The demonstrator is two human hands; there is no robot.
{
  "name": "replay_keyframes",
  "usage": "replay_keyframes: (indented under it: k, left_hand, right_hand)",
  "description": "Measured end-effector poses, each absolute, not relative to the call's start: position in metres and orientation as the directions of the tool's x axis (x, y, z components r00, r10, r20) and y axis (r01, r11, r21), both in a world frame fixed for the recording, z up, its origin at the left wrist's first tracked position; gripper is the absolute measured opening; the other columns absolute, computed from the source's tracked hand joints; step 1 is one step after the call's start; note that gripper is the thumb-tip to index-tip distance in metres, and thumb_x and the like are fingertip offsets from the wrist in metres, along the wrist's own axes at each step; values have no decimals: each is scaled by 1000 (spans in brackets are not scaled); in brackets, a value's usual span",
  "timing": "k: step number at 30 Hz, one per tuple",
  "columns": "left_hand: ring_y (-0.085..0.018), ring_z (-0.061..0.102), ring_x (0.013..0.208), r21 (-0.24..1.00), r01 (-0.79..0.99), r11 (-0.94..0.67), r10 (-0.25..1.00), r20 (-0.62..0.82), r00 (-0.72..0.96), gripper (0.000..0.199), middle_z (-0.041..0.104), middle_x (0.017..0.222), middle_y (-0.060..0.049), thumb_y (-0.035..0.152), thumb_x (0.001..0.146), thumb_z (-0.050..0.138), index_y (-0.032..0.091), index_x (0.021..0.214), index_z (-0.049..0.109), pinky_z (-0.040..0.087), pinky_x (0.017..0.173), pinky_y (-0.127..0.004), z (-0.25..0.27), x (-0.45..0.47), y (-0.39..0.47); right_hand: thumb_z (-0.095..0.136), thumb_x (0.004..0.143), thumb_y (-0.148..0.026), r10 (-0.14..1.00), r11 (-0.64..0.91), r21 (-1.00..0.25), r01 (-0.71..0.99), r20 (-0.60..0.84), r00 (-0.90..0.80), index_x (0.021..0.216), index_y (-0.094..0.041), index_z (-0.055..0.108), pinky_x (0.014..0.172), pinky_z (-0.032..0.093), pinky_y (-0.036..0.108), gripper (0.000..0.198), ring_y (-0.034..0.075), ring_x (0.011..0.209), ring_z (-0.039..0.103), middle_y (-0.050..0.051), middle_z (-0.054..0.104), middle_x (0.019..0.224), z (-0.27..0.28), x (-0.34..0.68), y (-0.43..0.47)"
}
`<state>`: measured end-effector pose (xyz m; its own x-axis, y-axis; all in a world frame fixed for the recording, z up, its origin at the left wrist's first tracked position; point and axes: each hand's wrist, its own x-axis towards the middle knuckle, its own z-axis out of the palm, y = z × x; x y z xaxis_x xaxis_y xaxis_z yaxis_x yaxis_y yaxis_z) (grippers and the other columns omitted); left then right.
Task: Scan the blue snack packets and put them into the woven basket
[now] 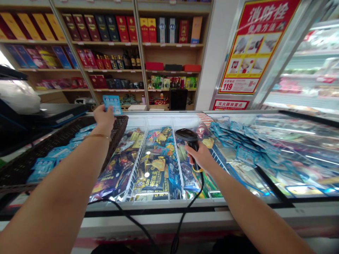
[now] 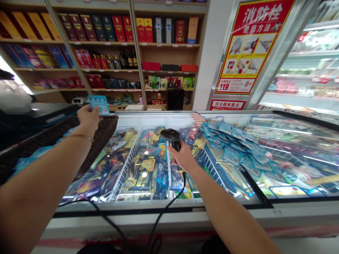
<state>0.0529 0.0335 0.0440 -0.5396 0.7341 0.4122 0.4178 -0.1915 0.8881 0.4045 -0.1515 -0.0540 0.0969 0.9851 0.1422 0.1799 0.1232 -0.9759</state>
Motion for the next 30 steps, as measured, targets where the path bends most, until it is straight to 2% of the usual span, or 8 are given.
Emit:
replay_keyframes:
  k: [1,3,6,8,12,15,20,30]
  left_hand:
    - [-11,58,80,936,266,-231,775,342,-531,14,61,84,0,17,97,57,8,105,63,54,92,-40,49,71,32]
    - [-9,60,75,977,-5,-213,878,189,-440,11,61,81,0,6,88,66,9,97,61,56,90,-38,49,108,28]
    - [-9,63,74,926,-354,-133,935,-1,-354,14,64,84,-1,2,86,65,13,91,58,59,88,-39,24,162,15]
    - [-11,64,74,880,-466,-93,948,-65,-310,13,64,82,-1,5,86,65,15,86,57,60,88,-40,-4,193,5]
    - [-15,65,80,872,-485,-69,971,-52,-232,15,63,76,-1,16,78,75,16,75,60,60,87,-40,-54,229,-8]
    - [-18,68,87,884,-455,-107,981,20,-192,19,67,78,-2,25,73,80,17,76,64,60,86,-39,-71,234,-8]
    - [-22,70,90,899,-421,-117,992,84,-96,25,70,82,-4,32,68,84,17,82,69,59,86,-39,-76,226,-6]
    - [-24,70,93,888,-445,-119,991,81,-103,33,71,84,-6,37,66,88,17,85,70,59,88,-40,-79,231,-6]
  right_hand:
    - [69,79,-48,985,128,-977,171,146,97,93,-22,50,37,41,25,35,12,36,53,-7,55,58,-54,404,-152]
    - [69,79,-49,983,137,-977,166,154,97,93,-22,50,38,42,25,36,11,36,52,-8,55,58,-54,404,-153]
    - [68,81,-49,982,144,-972,183,164,98,93,-21,51,38,42,25,34,11,36,52,-7,56,58,-55,405,-153]
    - [68,81,-48,982,138,-971,196,159,97,92,-21,51,38,42,25,33,12,36,53,-7,56,58,-57,405,-153]
    - [69,80,-49,985,119,-973,200,141,98,91,-21,51,37,42,25,35,12,36,52,-7,55,56,-58,405,-152]
    - [68,80,-50,988,116,-973,199,134,78,94,-20,53,37,41,25,37,12,35,52,-7,54,56,-58,406,-151]
    - [69,80,-50,988,112,-972,206,130,79,93,-19,55,36,41,23,36,11,36,52,-6,55,56,-59,405,-151]
    - [68,80,-49,983,143,-960,240,165,75,91,-20,54,39,44,25,34,12,36,51,-6,55,56,-55,404,-155]
